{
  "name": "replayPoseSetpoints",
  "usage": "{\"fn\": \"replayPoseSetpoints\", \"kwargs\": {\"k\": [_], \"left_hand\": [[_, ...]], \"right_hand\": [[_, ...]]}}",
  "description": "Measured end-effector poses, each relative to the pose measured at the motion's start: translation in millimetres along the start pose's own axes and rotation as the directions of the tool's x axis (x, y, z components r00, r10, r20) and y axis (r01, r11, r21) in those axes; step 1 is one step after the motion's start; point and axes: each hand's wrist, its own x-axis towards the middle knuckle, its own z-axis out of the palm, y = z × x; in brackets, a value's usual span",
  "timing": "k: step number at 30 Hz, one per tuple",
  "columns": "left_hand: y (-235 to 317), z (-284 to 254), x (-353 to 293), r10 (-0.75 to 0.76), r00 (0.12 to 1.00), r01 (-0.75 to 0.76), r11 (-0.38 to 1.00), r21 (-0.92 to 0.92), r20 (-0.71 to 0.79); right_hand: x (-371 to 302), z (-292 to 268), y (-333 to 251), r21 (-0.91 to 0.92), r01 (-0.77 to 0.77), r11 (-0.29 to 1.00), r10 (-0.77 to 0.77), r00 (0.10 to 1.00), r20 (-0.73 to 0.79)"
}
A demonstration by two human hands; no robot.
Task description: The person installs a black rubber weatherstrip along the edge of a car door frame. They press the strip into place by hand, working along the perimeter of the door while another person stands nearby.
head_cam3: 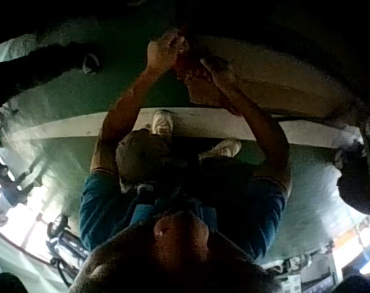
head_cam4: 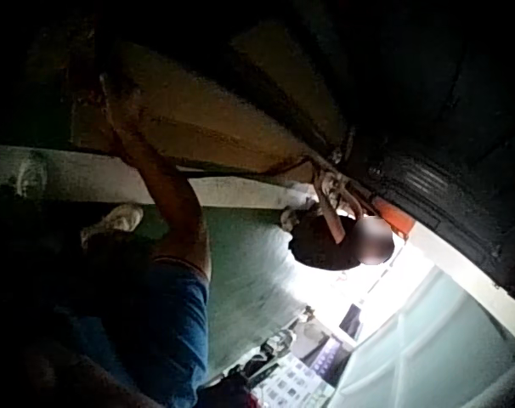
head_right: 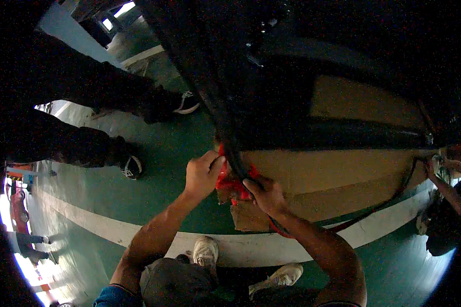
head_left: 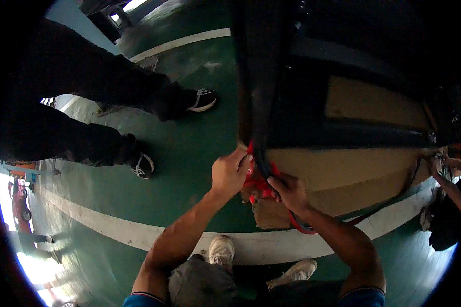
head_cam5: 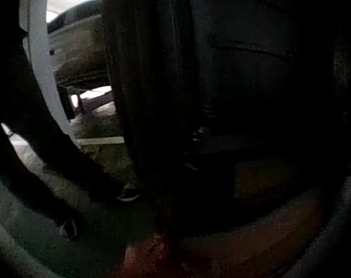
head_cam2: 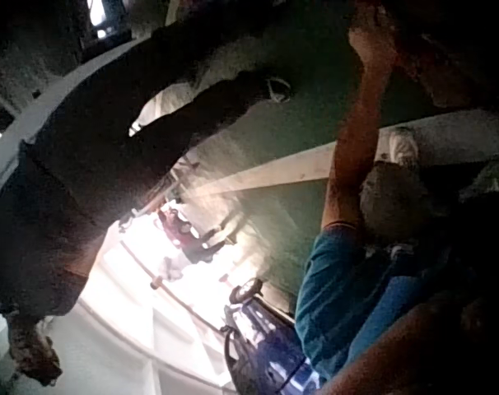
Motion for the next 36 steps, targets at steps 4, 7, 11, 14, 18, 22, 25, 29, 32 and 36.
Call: {"fn": "replayPoseSetpoints", "kwargs": {"k": [4, 7, 11, 14, 18, 22, 25, 29, 32, 36], "left_hand": [[-16, 6, -25, -0.033, 0.998, 0.021, 0.979, 0.205, 0.058], [-7, 2, -27, -0.070, 0.993, 0.050, 0.979, 0.199, 0.095], [13, -10, -22, -0.137, 0.888, -0.055, 0.916, 0.397, 0.439], [28, -8, -12, -0.227, 0.747, -0.149, 0.859, 0.490, 0.625], [14, -6, -5, -0.262, 0.725, -0.142, 0.848, 0.510, 0.637], [25, -31, 16, -0.303, 0.737, 0.028, 0.907, 0.421, 0.604], [51, -64, 27, -0.230, 0.853, 0.133, 0.964, 0.230, 0.469], [63, -90, 32, -0.051, 0.976, 0.023, 0.991, 0.134, 0.210], [74, -101, 48, 0.128, 0.988, -0.144, 0.967, -0.208, -0.088], [132, -139, 88, 0.254, 0.870, -0.447, 0.766, -0.461, -0.423]], "right_hand": [[9, -3, 4, -0.217, -0.007, 0.976, 0.006, 1.000, -0.007], [8, -2, 4, -0.350, 0.023, 0.936, -0.036, 0.999, -0.030], [14, 4, 26, -0.309, 0.119, 0.944, -0.136, 0.990, -0.035], [21, 3, 51, -0.298, 0.090, 0.950, -0.101, 0.995, -0.021], [13, 8, 18, -0.294, 0.030, 0.955, -0.055, 0.995, -0.077], [17, 5, 33, -0.404, 0.172, 0.898, -0.243, 0.961, -0.131], [16, 10, 31, -0.425, 0.078, 0.902, -0.144, 0.982, -0.124], [29, 21, 44, -0.518, 0.064, 0.853, -0.151, 0.980, -0.128], [33, 24, 54, -0.594, 0.156, 0.789, -0.284, 0.950, -0.128], [30, 25, 54, -0.580, 0.137, 0.803, -0.265, 0.954, -0.141]]}}
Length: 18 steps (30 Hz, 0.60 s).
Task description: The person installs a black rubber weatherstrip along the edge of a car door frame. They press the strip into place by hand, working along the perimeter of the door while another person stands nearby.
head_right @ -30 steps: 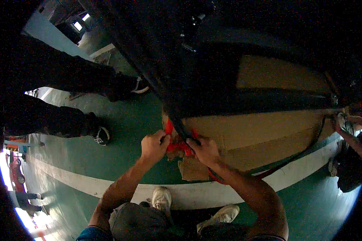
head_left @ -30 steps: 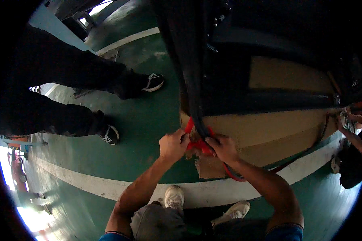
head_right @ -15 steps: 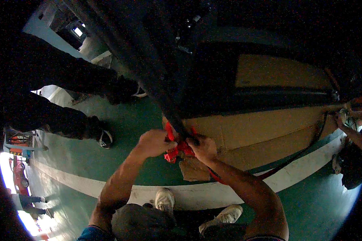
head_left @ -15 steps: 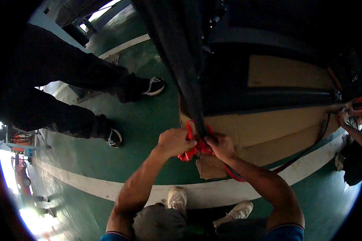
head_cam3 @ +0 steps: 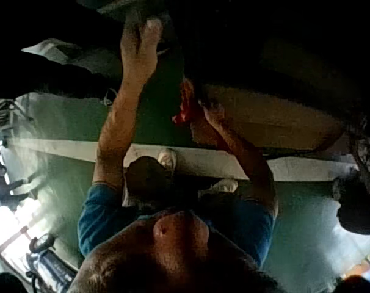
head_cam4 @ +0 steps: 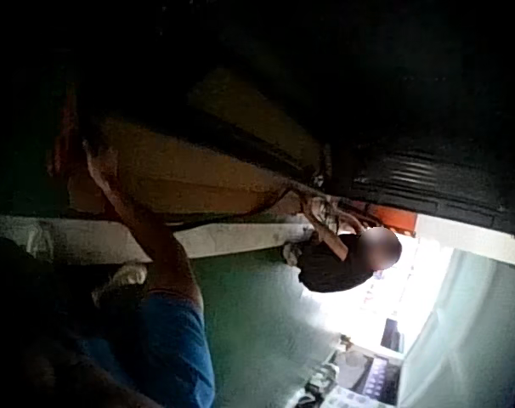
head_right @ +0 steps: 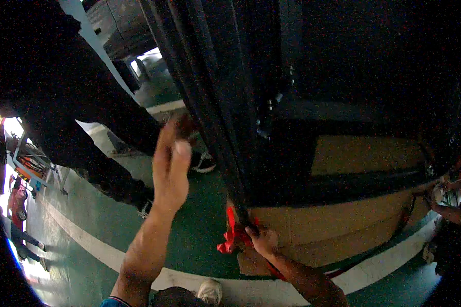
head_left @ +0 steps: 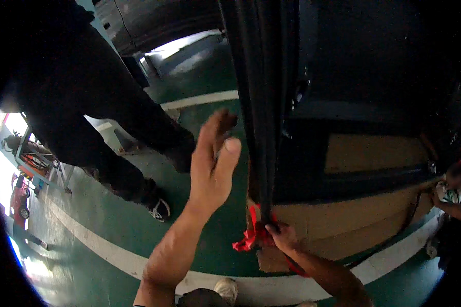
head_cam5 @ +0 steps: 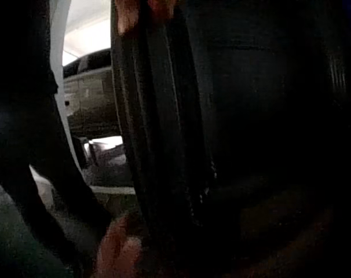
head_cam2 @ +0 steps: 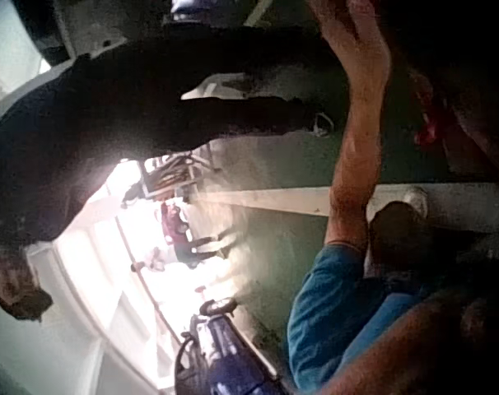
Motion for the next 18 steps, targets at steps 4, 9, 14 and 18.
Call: {"fn": "replayPoseSetpoints", "kwargs": {"k": [4, 9, 14, 18], "left_hand": [[49, 8, 76, 0.262, 0.964, -0.262, 0.965, 0.000, -0.044], [86, 27, 104, 0.285, 0.959, -0.281, 0.949, 0.143, -0.001], [51, 35, 91, 0.259, 0.965, -0.258, 0.966, 0.022, -0.047], [17, 37, 55, 0.146, 0.989, -0.147, 0.988, -0.042, -0.022]], "right_hand": [[10, -11, -2, 0.122, 0.002, 0.993, -0.008, 0.999, 0.047], [8, -9, -14, 0.106, 0.045, 0.993, -0.038, 0.997, -0.068], [9, 9, -4, 0.101, -0.004, 0.995, 0.009, 0.998, -0.057], [15, 11, 5, 0.059, 0.045, 0.997, -0.044, 0.999, -0.013]]}}
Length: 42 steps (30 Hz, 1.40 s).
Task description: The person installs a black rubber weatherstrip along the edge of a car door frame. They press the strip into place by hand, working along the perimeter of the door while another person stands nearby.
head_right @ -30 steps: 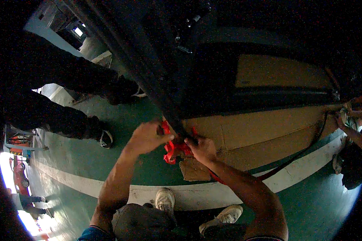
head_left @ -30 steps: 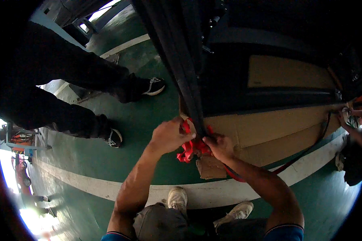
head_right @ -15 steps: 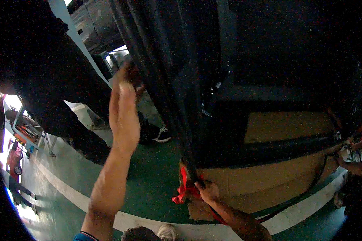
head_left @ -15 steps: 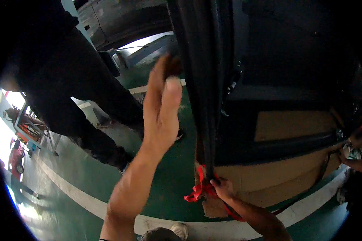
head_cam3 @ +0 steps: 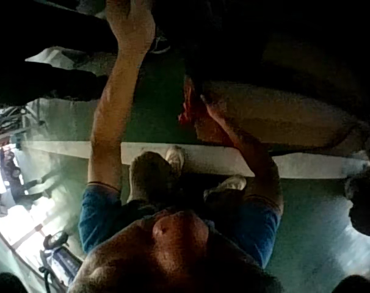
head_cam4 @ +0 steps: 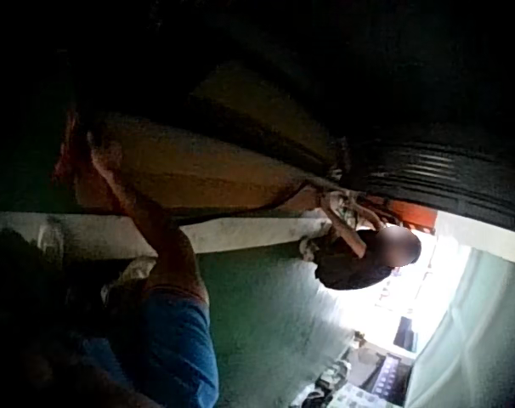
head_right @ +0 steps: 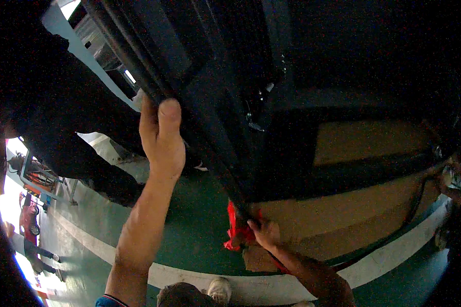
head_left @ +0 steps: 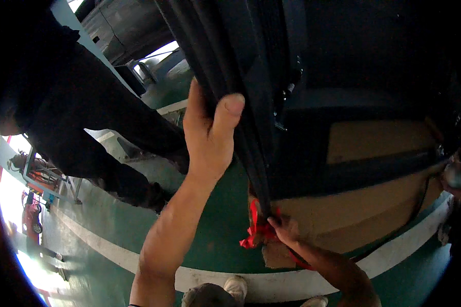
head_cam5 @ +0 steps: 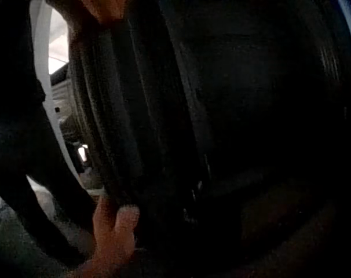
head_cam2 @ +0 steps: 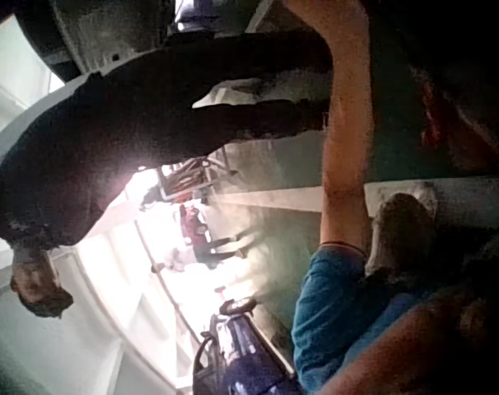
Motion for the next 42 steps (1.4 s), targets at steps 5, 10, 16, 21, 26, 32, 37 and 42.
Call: {"fn": "replayPoseSetpoints", "kwargs": {"k": [5, 10, 16, 21, 26, 32, 37, 42], "left_hand": [[-25, -2, -32, -0.134, 0.988, 0.138, 0.989, -0.051, 0.080], [-42, -10, -59, -0.302, 0.951, 0.301, 0.953, 0.030, 0.071], [-53, -10, -72, -0.272, 0.955, 0.270, 0.962, 0.033, 0.118], [-59, -16, -83, -0.349, 0.923, 0.333, 0.935, 0.119, 0.161], [-68, -15, -96, -0.357, 0.918, 0.339, 0.932, 0.129, 0.171], [-74, -19, -110, -0.380, 0.900, 0.313, 0.904, 0.291, 0.212], [-90, -18, -129, -0.413, 0.884, 0.350, 0.895, 0.277, 0.220], [-92, -19, -137, -0.485, 0.842, 0.403, 0.856, 0.325, 0.235]], "right_hand": [[-4, 9, 13, -0.025, 0.059, 0.998, -0.061, 0.993, -0.100], [-2, -1, -3, 0.065, 0.008, 0.998, -0.003, 0.998, -0.063], [-3, -4, 0, 0.038, 0.050, 0.998, -0.048, 0.998, -0.047], [-1, -17, -18, 0.138, -0.253, 0.958, 0.223, 0.954, 0.199], [-3, -15, -20, 0.071, -0.103, 0.992, 0.099, 0.993, 0.056], [-6, -12, -18, 0.131, -0.092, 0.987, 0.088, 0.996, 0.034], [-1, -2, -6, 0.079, -0.021, 0.997, 0.026, 0.998, -0.062], [9, -14, -15, 0.057, -0.208, 0.976, 0.206, 0.978, 0.040]]}}
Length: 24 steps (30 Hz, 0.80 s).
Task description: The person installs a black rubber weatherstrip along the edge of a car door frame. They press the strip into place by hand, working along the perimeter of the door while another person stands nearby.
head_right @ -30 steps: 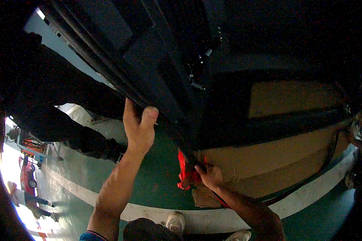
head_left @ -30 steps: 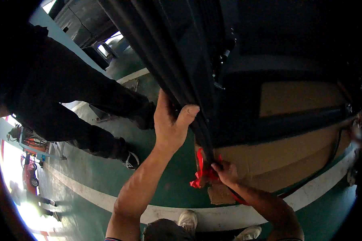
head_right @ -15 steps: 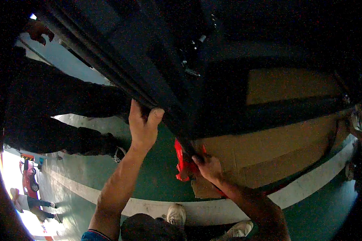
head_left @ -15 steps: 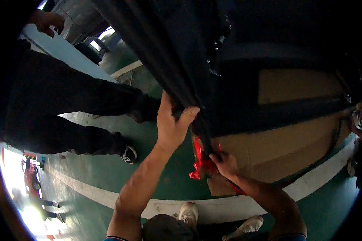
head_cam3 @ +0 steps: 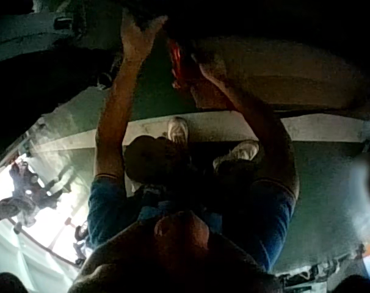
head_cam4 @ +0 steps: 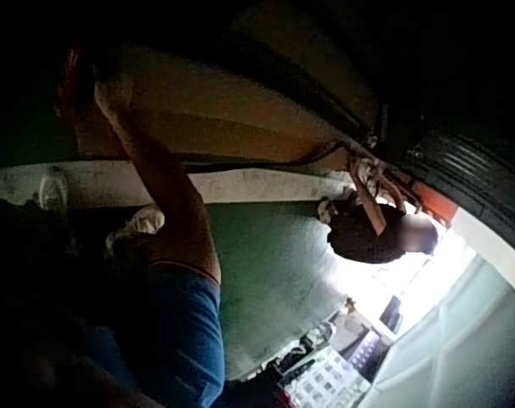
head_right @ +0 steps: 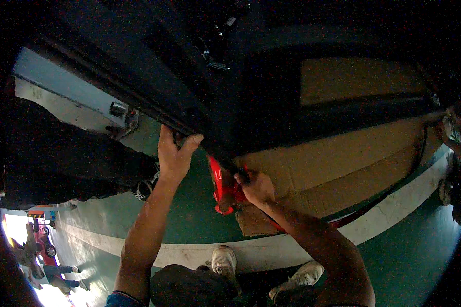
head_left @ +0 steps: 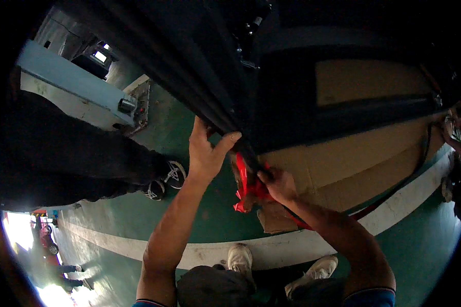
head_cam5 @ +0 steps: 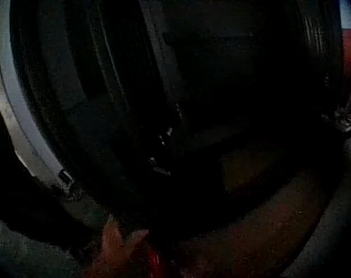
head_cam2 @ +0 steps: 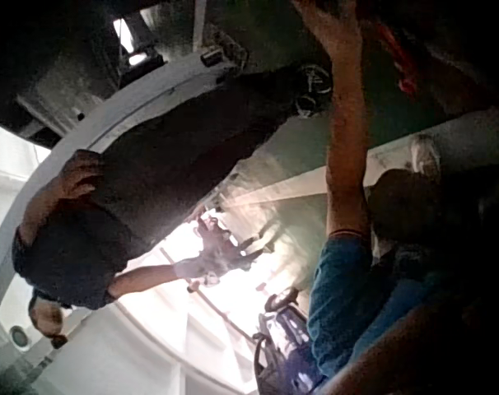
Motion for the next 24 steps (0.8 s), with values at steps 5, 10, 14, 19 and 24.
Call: {"fn": "replayPoseSetpoints", "kwargs": {"k": [5, 10, 14, 19, 24], "left_hand": [[-16, 5, -3, 0.002, 1.000, -0.001, 0.999, -0.042, 0.010], [-21, 9, -6, 0.025, 0.999, -0.025, 1.000, -0.007, 0.022], [-33, 13, -9, 0.056, 0.996, -0.058, 0.998, 0.024, 0.067], [-54, 19, -18, -0.018, 0.995, 0.008, 0.994, 0.105, 0.099], [-59, 26, -22, -0.044, 0.995, 0.041, 0.999, 0.032, 0.085]], "right_hand": [[1, -2, -11, 0.024, -0.056, 0.998, 0.057, 0.998, -0.018], [10, -6, -16, 0.118, -0.011, 0.993, 0.009, 1.000, 0.015], [20, 2, -14, -0.004, -0.098, 0.995, 0.098, 0.995, 0.017], [25, 4, -16, -0.006, -0.140, 0.990, 0.140, 0.990, 0.033], [28, 10, -9, 0.035, -0.096, 0.995, 0.097, 0.995, -0.017]]}}
